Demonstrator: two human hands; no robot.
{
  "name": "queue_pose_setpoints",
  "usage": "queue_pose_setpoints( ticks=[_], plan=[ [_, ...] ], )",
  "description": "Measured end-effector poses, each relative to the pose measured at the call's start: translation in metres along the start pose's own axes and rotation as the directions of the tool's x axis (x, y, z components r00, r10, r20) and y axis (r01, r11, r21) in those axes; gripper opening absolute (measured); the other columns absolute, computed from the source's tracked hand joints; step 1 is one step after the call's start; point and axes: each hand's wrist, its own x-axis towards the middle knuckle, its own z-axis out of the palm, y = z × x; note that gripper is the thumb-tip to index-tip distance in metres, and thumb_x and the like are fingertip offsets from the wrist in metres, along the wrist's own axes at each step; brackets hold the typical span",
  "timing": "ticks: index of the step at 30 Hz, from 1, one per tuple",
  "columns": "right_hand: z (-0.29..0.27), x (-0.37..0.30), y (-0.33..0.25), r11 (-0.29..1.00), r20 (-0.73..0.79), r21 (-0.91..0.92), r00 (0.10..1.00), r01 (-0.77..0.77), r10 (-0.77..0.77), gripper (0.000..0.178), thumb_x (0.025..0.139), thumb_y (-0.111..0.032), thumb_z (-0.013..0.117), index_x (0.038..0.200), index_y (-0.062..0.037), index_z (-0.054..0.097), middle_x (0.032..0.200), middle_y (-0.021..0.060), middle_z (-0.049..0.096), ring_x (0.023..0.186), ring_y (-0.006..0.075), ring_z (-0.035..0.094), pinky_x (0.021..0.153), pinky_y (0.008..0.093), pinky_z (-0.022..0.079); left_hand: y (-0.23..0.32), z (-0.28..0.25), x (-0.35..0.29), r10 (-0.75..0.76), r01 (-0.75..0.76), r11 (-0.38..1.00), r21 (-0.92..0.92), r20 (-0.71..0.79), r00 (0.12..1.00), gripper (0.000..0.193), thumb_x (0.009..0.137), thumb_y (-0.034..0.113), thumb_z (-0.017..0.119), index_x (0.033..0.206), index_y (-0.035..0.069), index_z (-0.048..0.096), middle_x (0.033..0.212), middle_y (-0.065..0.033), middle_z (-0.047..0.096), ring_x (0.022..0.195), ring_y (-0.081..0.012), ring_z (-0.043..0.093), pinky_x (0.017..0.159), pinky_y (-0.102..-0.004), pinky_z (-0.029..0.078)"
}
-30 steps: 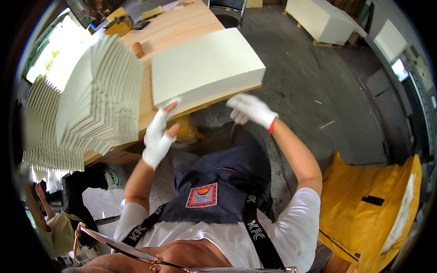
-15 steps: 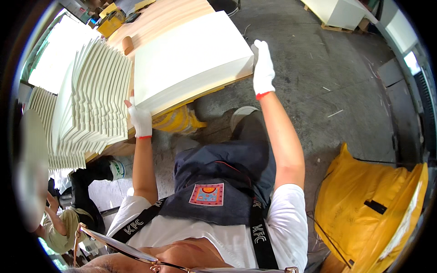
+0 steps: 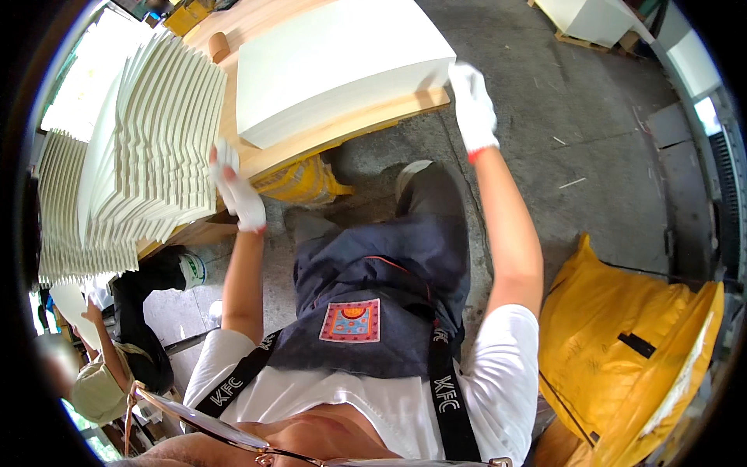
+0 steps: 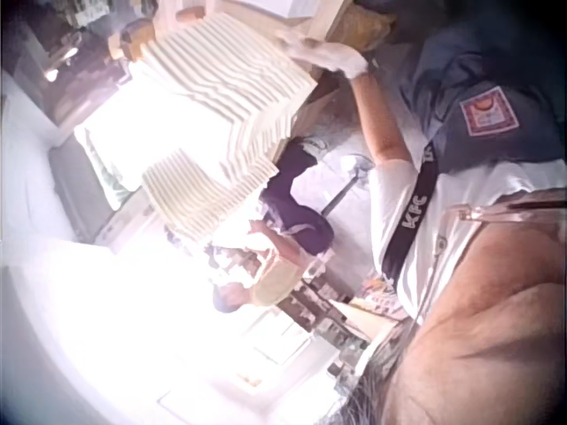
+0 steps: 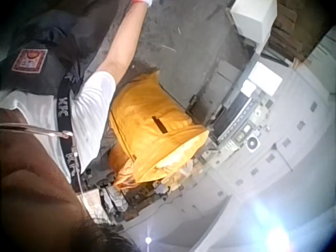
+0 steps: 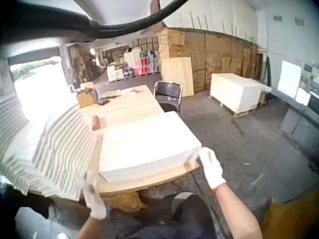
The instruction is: The person stacks white paper sheets on a wooden table, aligning them by hand. They repeatedly pick up small batches of paper, align the edges, and place them onto a growing stack. At the end, they use a cylindrical object to press down on the stack.
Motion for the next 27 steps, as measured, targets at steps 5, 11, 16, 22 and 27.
queue_pose_setpoints(
  ticks=[5,11,16,22,27],
  plan=[
    [-0.056,-0.133,0.023,0.546,0.443,-0.789,0.877,0.281,0.188,0.069,0.090,-0.070,0.051,0.099,-0.0030,0.065,0.084,0.0240,0.071,0.081,0.0394,0.071,0.074,0.0502,0.053,-0.082,-0.085,-0.139,-0.346,-0.209,0.587,0.782,0.476,0.809,0.036,0.091,0.039,0.069,0.112,0.010,0.063,0.110,-0.0167,0.066,0.103,-0.0359,0.062,0.084,-0.0460,0.052],
    [-0.059,-0.198,0.056,0.659,0.448,-0.692,0.891,0.295,0.071,0.050,0.100,-0.058,0.042,0.096,-0.0119,0.063,0.081,0.0178,0.069,0.083,0.0400,0.069,0.071,0.0504,0.051,-0.170,-0.139,-0.177,-0.863,-0.002,0.360,0.933,0.334,0.379,0.065,0.097,0.056,0.046,0.133,0.004,0.058,0.131,-0.0258,0.061,0.124,-0.0409,0.058,0.103,-0.0471,0.046],
    [-0.083,-0.207,0.041,0.884,0.581,-0.466,0.766,0.035,0.276,0.039,0.095,-0.039,0.060,0.072,-0.0079,0.061,0.064,0.0065,0.061,0.058,0.0184,0.059,0.059,0.0358,0.046,-0.151,-0.163,-0.181,-0.685,-0.113,0.645,0.755,0.638,0.352,0.041,0.095,0.035,0.057,0.121,0.005,0.065,0.118,-0.0249,0.068,0.112,-0.0380,0.065,0.094,-0.0424,0.050],
    [-0.114,-0.298,0.064,0.431,0.763,-0.635,-0.431,-0.641,0.481,0.025,0.096,-0.017,0.060,0.073,-0.0105,0.064,0.065,-0.0038,0.060,0.047,0.0081,0.051,0.041,0.0174,0.035,0.009,-0.191,-0.182,-0.671,-0.059,0.664,0.746,0.559,-0.487,0.047,0.092,0.028,0.055,0.127,-0.003,0.060,0.106,-0.0224,0.069,0.092,-0.0311,0.071,0.081,-0.0406,0.056],
    [-0.101,-0.292,-0.003,0.758,0.771,-0.619,-0.023,0.205,0.636,0.033,0.090,-0.036,0.064,0.070,-0.0094,0.066,0.059,0.0020,0.061,0.053,0.0141,0.061,0.051,0.0334,0.045,-0.038,-0.200,-0.207,-0.637,-0.157,0.744,0.649,0.620,-0.457,0.038,0.091,0.032,0.053,0.115,0.009,0.071,0.091,-0.0125,0.072,0.082,-0.0218,0.072,0.073,-0.0329,0.056]
  ],
)
